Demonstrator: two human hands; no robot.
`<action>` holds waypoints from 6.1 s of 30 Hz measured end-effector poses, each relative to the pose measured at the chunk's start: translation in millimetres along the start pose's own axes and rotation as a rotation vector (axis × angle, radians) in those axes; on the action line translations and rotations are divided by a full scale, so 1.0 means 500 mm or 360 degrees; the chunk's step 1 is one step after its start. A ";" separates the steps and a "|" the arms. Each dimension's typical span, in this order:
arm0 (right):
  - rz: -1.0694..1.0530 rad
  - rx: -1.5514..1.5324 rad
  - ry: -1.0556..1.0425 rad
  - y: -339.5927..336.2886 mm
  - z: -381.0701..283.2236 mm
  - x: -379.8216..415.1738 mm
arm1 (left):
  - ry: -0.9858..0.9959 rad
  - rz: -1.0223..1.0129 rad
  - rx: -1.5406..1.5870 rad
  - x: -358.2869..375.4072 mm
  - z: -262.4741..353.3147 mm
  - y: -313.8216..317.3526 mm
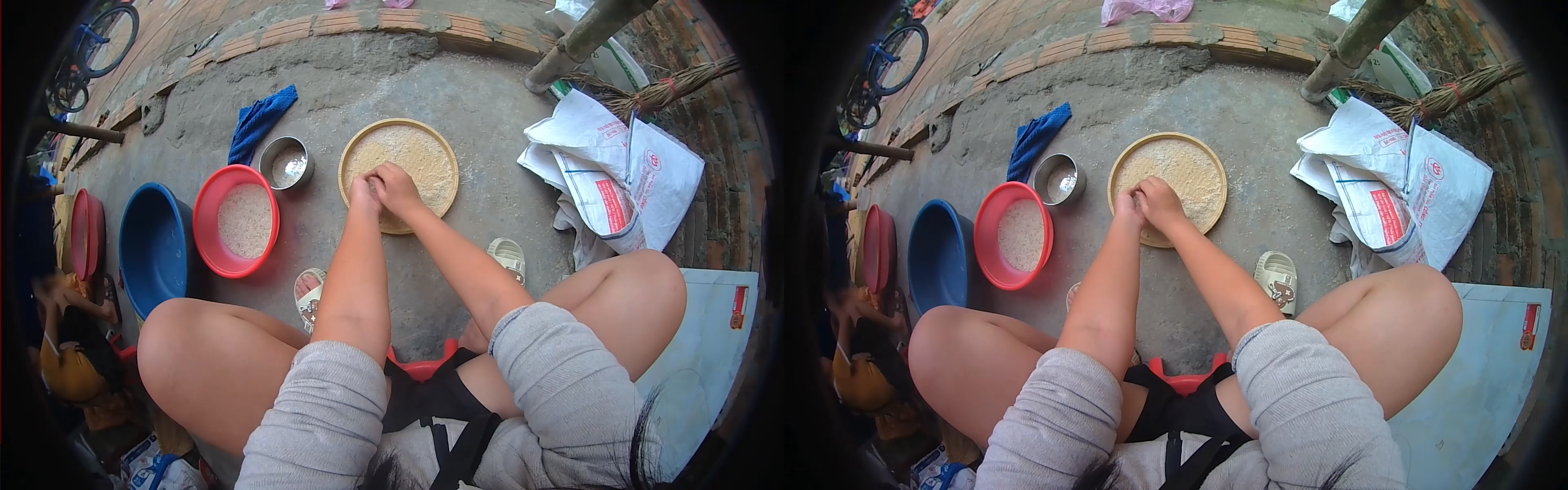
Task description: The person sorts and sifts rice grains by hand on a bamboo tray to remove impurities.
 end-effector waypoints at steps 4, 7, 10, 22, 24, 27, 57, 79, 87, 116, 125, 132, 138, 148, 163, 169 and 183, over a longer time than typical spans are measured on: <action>0.0104 0.0206 -0.0153 -0.021 -0.016 0.004 | -0.0059 0.0084 0.0157 0.002 -0.006 -0.001; 0.0283 0.0698 0.0315 -0.065 0.081 0.047 | -0.0073 0.0073 0.0100 0.015 0.012 0.002; 0.0212 0.0856 0.0449 -0.076 0.142 0.095 | -0.0044 0.0261 0.0233 0.041 0.071 0.033; 0.0410 0.0967 0.0885 -0.131 0.117 0.064 | 0.1169 0.1566 -0.0728 0.227 0.308 0.009; 0.0473 0.1041 0.0913 -0.156 0.113 0.066 | 0.1073 0.1706 -0.1054 0.241 0.259 -0.033; 0.0669 0.1112 0.1218 -0.207 0.132 0.091 | 0.0930 0.1916 -0.1395 0.274 0.184 -0.079; 0.0784 0.0330 0.1095 -0.204 0.066 0.132 | 0.1279 0.1075 -0.1455 0.304 0.215 -0.072; 0.0536 0.0557 0.1277 -0.209 0.170 0.165 | 0.1124 0.1231 -0.1891 0.251 0.162 -0.064; 0.0321 0.0663 0.1432 -0.168 0.202 0.183 | 0.0866 0.1445 -0.2081 0.257 0.145 -0.096; 0.0301 0.0911 0.1431 -0.150 0.229 0.187 | 0.1493 0.0041 -0.3125 0.106 -0.054 0.165; 0.0415 0.0784 0.1920 -0.173 0.166 0.171 | 0.1456 -0.0606 -0.3298 0.213 -0.140 0.114; 0.0517 0.0335 0.1691 -0.122 0.074 0.073 | 0.1620 0.0032 -0.2464 0.258 0.068 0.160; 0.0563 -0.1460 0.1958 -0.056 -0.031 0.009 | 0.1384 0.0052 -0.2513 0.309 0.175 0.268; 0.0866 -0.2596 0.2081 0.066 0.154 0.083 | 0.1836 0.0209 -0.2809 0.376 0.041 0.276; 0.0585 -0.2246 0.1981 0.018 0.165 0.084 | 0.1396 0.0584 -0.2740 0.257 0.015 0.041; 0.0499 -0.2038 0.1921 0.015 0.142 0.081 | 0.1381 0.0391 -0.2690 0.214 0.024 0.025; 0.0901 -0.1760 0.1987 -0.047 0.145 0.094 | 0.1960 0.0331 -0.2063 0.310 0.142 0.246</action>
Point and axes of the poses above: each hand's wrist, its own x-axis away from the middle knuckle, its own y-axis out of the palm, z = x × y, the point moved 9 cm from there along -x, towards the middle knuckle
